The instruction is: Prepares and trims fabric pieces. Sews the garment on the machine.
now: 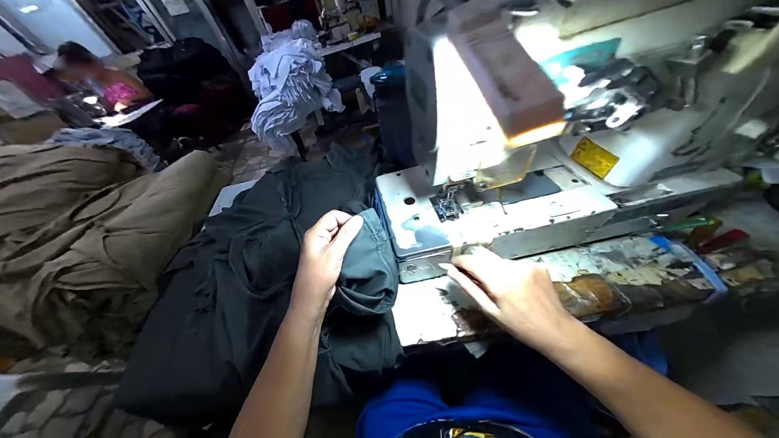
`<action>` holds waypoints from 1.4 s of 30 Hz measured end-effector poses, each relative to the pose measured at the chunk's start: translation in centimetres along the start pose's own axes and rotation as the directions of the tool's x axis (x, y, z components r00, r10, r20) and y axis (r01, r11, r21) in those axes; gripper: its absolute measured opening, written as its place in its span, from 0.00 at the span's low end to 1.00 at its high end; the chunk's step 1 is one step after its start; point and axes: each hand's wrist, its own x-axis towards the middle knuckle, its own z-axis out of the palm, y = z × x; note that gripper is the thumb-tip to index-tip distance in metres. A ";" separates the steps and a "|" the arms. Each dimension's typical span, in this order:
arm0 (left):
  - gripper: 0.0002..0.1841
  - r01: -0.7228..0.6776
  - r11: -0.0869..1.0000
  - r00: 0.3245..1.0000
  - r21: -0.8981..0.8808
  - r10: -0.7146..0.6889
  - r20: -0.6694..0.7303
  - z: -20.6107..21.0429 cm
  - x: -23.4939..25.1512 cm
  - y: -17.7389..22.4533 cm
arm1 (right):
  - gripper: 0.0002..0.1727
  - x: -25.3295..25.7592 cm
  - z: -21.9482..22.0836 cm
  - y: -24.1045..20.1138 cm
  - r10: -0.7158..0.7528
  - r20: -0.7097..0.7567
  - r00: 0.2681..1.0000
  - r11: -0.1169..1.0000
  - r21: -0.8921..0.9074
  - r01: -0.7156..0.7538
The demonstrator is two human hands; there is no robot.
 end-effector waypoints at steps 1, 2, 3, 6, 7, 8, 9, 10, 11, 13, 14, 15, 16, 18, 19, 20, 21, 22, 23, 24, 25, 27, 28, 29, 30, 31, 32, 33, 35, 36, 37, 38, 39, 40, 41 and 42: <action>0.07 -0.004 1.000 1.000 -0.012 0.005 0.026 -0.2 -0.2 -0.1 | 0.25 -1.6 0.4 0.9 0.025 0.049 0.998 0.999 -0.039 -0.023; 0.08 -0.010 1.000 0.999 -0.021 0.011 0.050 -0.2 -0.3 -0.1 | 0.27 -2.8 0.6 1.7 0.045 0.106 0.993 0.997 -0.073 -0.038; 0.08 -0.019 0.999 0.997 -0.033 0.021 0.073 -0.2 -0.4 -0.1 | 0.29 -3.5 0.6 2.1 0.061 0.154 0.986 0.996 -0.079 -0.050; 0.09 -0.048 0.996 0.991 -0.072 0.057 0.120 0.4 -0.6 0.0 | 0.30 -2.2 -0.2 0.3 0.052 0.070 0.996 0.984 0.167 -0.063; 0.09 -0.055 0.995 0.990 -0.084 0.065 0.128 0.6 -0.8 0.1 | 0.28 -1.2 -0.4 -0.9 0.078 0.065 0.995 0.935 0.342 -0.095; 0.09 -0.062 0.994 0.988 -0.089 0.074 0.132 0.9 -1.1 0.2 | 0.27 -0.2 -0.2 -2.0 0.111 0.080 0.991 0.844 0.518 -0.137; 0.09 -0.071 0.993 0.988 -0.090 0.082 0.128 1.1 -1.3 0.3 | 0.25 0.8 0.2 -3.0 0.146 0.097 0.985 0.726 0.665 -0.173; 0.08 -0.084 0.993 0.989 -0.086 0.094 0.116 1.2 -1.6 0.4 | 0.20 1.6 0.6 -3.8 0.183 0.101 0.978 0.596 0.780 -0.192; 0.08 -0.105 0.992 0.990 -0.076 0.112 0.091 1.3 -1.9 0.4 | 0.13 2.2 0.7 -4.3 0.188 0.121 0.975 0.431 0.882 -0.193; 0.07 -0.169 0.985 0.985 -0.044 0.170 0.022 1.2 -2.5 0.4 | 0.05 2.7 0.4 -4.7 0.177 0.234 0.956 0.113 0.960 -0.256; 0.08 -0.208 0.978 0.978 -0.023 0.208 0.000 1.1 -2.9 0.4 | 0.05 2.6 0.1 -4.8 0.186 0.293 0.938 0.036 0.952 -0.304; 0.09 -0.242 0.970 0.970 -0.003 0.242 -0.015 1.1 -3.1 0.6 | 0.06 2.5 -0.2 -4.8 0.200 0.347 0.916 -0.014 0.936 -0.352; 0.10 -0.265 0.964 0.964 0.017 0.265 -0.027 1.3 -3.3 0.7 | 0.08 2.5 -0.4 -5.0 0.205 0.400 0.894 -0.047 0.916 -0.399; 0.11 -0.293 0.955 0.956 0.039 0.294 -0.024 1.9 -3.5 1.1 | 0.13 2.6 -0.2 -5.4 0.180 0.478 0.860 -0.130 0.878 -0.461; 0.10 -0.296 0.955 0.955 0.024 0.297 0.001 2.1 -3.5 1.3 | 0.08 2.7 0.0 -5.7 0.178 0.499 0.848 -0.196 0.863 -0.466; 0.09 -0.293 0.956 0.955 -0.007 0.294 0.040 2.2 -3.5 1.6 | 0.07 2.8 0.3 -6.0 0.193 0.504 0.842 -0.281 0.850 -0.445; 0.08 -0.276 0.959 0.956 -0.060 0.280 0.089 2.0 -3.4 1.8 | 0.11 2.9 0.4 -6.1 0.195 0.509 0.838 -0.384 0.826 -0.413; 0.09 -0.233 0.966 0.955 -0.114 0.250 0.160 1.7 -3.5 2.0 | 0.13 3.0 0.3 -6.0 0.191 0.518 0.833 -0.481 0.790 -0.381; 0.11 -0.171 0.976 0.951 -0.138 0.200 0.237 1.3 -3.7 2.2 | 0.14 3.0 0.1 -5.8 0.200 0.525 0.827 -0.535 0.766 -0.357; 0.12 -0.107 0.986 0.934 -0.131 0.145 0.327 1.0 -4.1 2.3 | 0.15 2.9 -0.1 -5.6 0.232 0.523 0.820 -0.536 0.772 -0.340; 0.13 -0.044 0.994 0.909 -0.104 0.083 0.409 0.7 -4.7 2.2 | 0.15 2.9 -0.2 -5.5 0.290 0.514 0.807 -0.493 0.803 -0.335; 0.15 0.047 0.998 0.874 -0.050 -0.017 0.485 0.6 -6.0 1.3 | 0.15 2.6 0.2 -5.1 0.384 0.453 0.805 -0.349 0.878 -0.328; 0.17 0.085 0.996 0.876 -0.034 -0.058 0.480 0.8 -6.7 0.6 | 0.15 2.3 0.6 -5.0 0.400 0.415 0.818 -0.270 0.906 -0.327; 0.21 0.125 0.992 0.875 -0.033 -0.094 0.475 1.0 -7.2 0.0 | 0.14 2.1 1.1 -5.0 0.399 0.379 0.835 -0.200 0.925 -0.324; 0.24 0.153 0.987 0.875 -0.040 -0.117 0.470 1.1 -7.5 -0.5 | 0.14 2.0 1.5 -5.1 0.391 0.346 0.853 -0.146 0.938 -0.313; 0.25 0.177 0.983 0.882 -0.048 -0.137 0.451 1.4 -7.7 -0.8 | 0.14 1.9 1.9 -5.2 0.377 0.321 0.869 -0.103 0.947 -0.305; 0.23 0.187 0.981 0.897 -0.057 -0.147 0.416 1.7 -7.9 -1.0 | 0.14 1.8 2.3 -5.1 0.366 0.297 0.882 -0.064 0.953 -0.295; 0.18 0.179 0.981 0.918 -0.076 -0.138 0.372 2.1 -8.0 -1.1 | 0.14 1.8 2.5 -5.0 0.363 0.270 0.892 -0.015 0.959 -0.284; 0.06 0.130 0.986 0.953 -0.102 -0.096 0.288 2.8 -8.0 -1.3 | 0.12 1.2 2.2 -4.4 0.382 0.157 0.911 0.192 0.950 -0.244; 0.05 0.111 0.987 0.959 -0.112 -0.077 0.272 3.0 -7.9 -1.4 | 0.10 0.6 1.9 -3.8 0.388 0.057 0.920 0.347 0.916 -0.203; 0.05 0.098 0.988 0.962 -0.120 -0.063 0.266 3.2 -7.8 -1.5 | 0.09 -0.4 1.8 -3.0 0.380 -0.047 0.924 0.507 0.846 -0.165; 0.05 0.090 0.988 0.963 -0.127 -0.054 0.263 3.4 -7.8 -1.6 | 0.10 -1.7 1.6 -2.0 0.370 -0.132 0.920 0.651 0.743 -0.155; 0.05 0.086 0.987 0.964 -0.135 -0.049 0.261 3.6 -7.7 -1.8 | 0.12 -3.1 1.3 -1.1 0.371 -0.179 0.911 0.758 0.625 -0.185; 0.05 0.090 0.985 0.965 -0.145 -0.050 0.259 3.8 -7.6 -2.0 | 0.13 -4.4 1.0 -0.3 0.370 -0.173 0.913 0.834 0.495 -0.244; 0.05 0.097 0.983 0.965 -0.152 -0.056 0.258 4.1 -7.6 -2.2 | 0.16 -5.6 0.7 0.2 0.370 -0.127 0.920 0.880 0.367 -0.303; 0.05 0.109 0.982 0.964 -0.156 -0.066 0.259 4.4 -7.5 -2.4 | 0.20 -6.7 0.7 0.6 0.364 -0.052 0.930 0.906 0.251 -0.340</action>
